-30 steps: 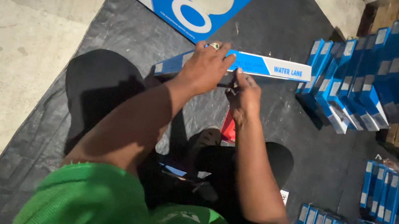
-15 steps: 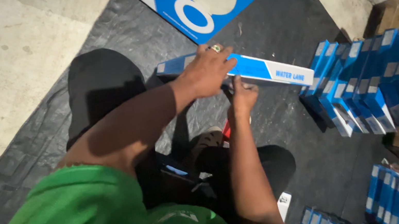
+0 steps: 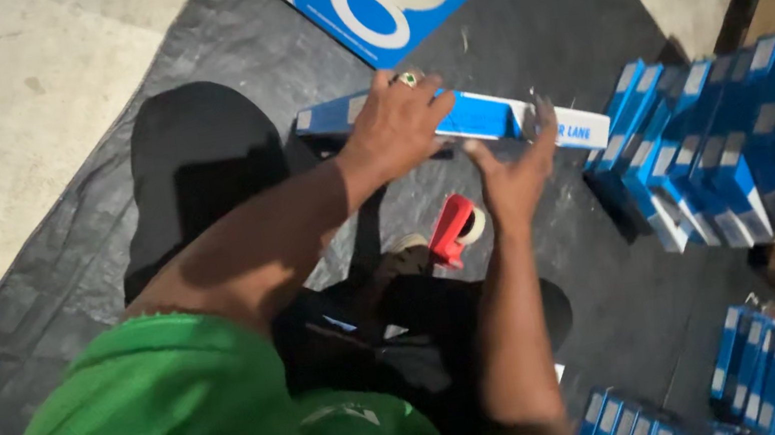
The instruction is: The person sits on the floor and repeatedly tapes blue and white product boxes using a handheld tape dispenser. They apply tape to the seams, fold the flaps, and stack the sealed boxes into a growing pile.
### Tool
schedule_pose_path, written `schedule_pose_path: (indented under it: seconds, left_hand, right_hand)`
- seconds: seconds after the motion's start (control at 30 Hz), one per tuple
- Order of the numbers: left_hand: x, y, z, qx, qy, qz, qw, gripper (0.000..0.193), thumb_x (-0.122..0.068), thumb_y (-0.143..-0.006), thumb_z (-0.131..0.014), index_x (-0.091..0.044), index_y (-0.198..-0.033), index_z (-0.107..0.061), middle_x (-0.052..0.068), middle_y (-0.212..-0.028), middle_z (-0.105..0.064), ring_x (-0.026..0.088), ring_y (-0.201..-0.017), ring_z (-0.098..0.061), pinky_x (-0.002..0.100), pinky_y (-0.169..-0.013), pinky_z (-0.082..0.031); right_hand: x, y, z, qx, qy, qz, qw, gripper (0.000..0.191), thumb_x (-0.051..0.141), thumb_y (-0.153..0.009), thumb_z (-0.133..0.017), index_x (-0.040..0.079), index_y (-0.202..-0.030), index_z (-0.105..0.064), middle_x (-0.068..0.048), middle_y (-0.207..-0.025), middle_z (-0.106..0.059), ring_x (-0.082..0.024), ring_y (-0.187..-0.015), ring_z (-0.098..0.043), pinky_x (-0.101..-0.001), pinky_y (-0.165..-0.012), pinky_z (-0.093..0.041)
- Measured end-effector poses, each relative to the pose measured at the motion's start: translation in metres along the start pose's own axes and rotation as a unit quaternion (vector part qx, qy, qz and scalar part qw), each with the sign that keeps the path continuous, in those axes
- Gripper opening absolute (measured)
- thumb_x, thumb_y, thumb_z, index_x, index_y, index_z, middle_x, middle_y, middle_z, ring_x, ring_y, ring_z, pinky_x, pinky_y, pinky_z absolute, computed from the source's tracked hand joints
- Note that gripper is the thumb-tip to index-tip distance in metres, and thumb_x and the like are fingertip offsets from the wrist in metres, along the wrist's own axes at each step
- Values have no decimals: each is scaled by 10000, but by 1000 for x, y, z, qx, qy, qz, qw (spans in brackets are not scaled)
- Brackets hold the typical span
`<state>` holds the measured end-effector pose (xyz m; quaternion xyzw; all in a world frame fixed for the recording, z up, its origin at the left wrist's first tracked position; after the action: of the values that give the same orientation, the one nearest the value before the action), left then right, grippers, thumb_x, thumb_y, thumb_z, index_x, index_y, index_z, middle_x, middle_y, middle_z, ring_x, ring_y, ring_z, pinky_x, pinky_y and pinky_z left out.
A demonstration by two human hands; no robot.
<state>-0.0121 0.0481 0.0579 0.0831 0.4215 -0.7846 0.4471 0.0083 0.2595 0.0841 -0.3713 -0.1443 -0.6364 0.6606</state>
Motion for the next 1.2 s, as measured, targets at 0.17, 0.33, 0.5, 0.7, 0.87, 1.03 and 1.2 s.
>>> schedule_pose_path:
  seconds: [0.17,0.33,0.5,0.7,0.87,1.03,1.2]
  left_hand:
    - [-2,2,-3,6,2,15,1000,527,-359,-749,-843,-120,-1180,-655,119,-1217,-643,304,-1116,-616,533,-979,-383]
    - [-2,0,0,35,-2,0,999,537,-374,-766,-853,-95,-1170,-636,143,-1255,-637,326,-1141,-601,524,-982,-396]
    - [3,0,-1,-5,-35,-29,999,566,-322,-718,-842,-107,-1195,-625,153,-1297,-633,321,-1158,-595,507,-976,-410]
    - [9,10,-14,-17,-41,-33,998,447,-173,-835,-771,-96,-1247,-617,136,-1315,-627,303,-1207,-586,487,-989,-411]
    - [14,8,-22,11,-42,-29,999,509,-117,-931,-761,-80,-1400,-568,131,-1370,-578,301,-1285,-568,504,-1073,-405]
    - [33,9,-13,-15,132,46,990,833,-210,-684,-898,-50,-1384,-478,238,-1423,-412,514,-1286,-489,546,-1036,-424]
    - [61,13,-7,87,232,55,967,869,-205,-715,-915,-39,-1438,-462,218,-1374,-498,460,-1250,-552,502,-1031,-488]
  right_hand:
    - [0,-23,-17,54,201,108,972,847,450,-666,-991,74,-1336,-634,-166,-1370,-641,-383,-1397,-510,-559,-1140,-304]
    - [-22,-38,-25,28,175,63,982,597,473,-685,-939,66,-1074,-741,-157,-1099,-681,-372,-1124,-602,-491,-998,-432]
    - [-21,-51,-27,-35,169,55,983,337,414,-867,-860,91,-929,-786,-124,-956,-710,-347,-1026,-639,-476,-936,-454]
    - [0,-43,-23,28,230,260,938,529,449,-686,-896,30,-987,-779,-167,-926,-702,-385,-984,-604,-500,-914,-407]
    - [-31,-54,-30,7,180,20,983,302,313,-950,-799,30,-1014,-714,-123,-1066,-711,-326,-1087,-656,-432,-1013,-477]
    - [-49,-38,-15,-34,-8,35,999,406,263,-1076,-649,30,-1403,-586,-164,-1479,-560,-354,-1408,-515,-443,-1227,-362]
    - [-33,49,-7,-166,97,-60,980,876,352,-940,-828,-34,-1542,-322,-254,-1533,-355,-388,-1463,-369,-505,-1246,-297]
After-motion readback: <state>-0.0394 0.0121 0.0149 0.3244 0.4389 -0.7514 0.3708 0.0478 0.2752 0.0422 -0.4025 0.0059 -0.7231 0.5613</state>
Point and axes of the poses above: each hand's wrist, its own y-axis away from the middle knuckle, its own z-axis out of the back of the hand, x = y × z, the point moved 3 cm from there along -y, towards the middle knuckle
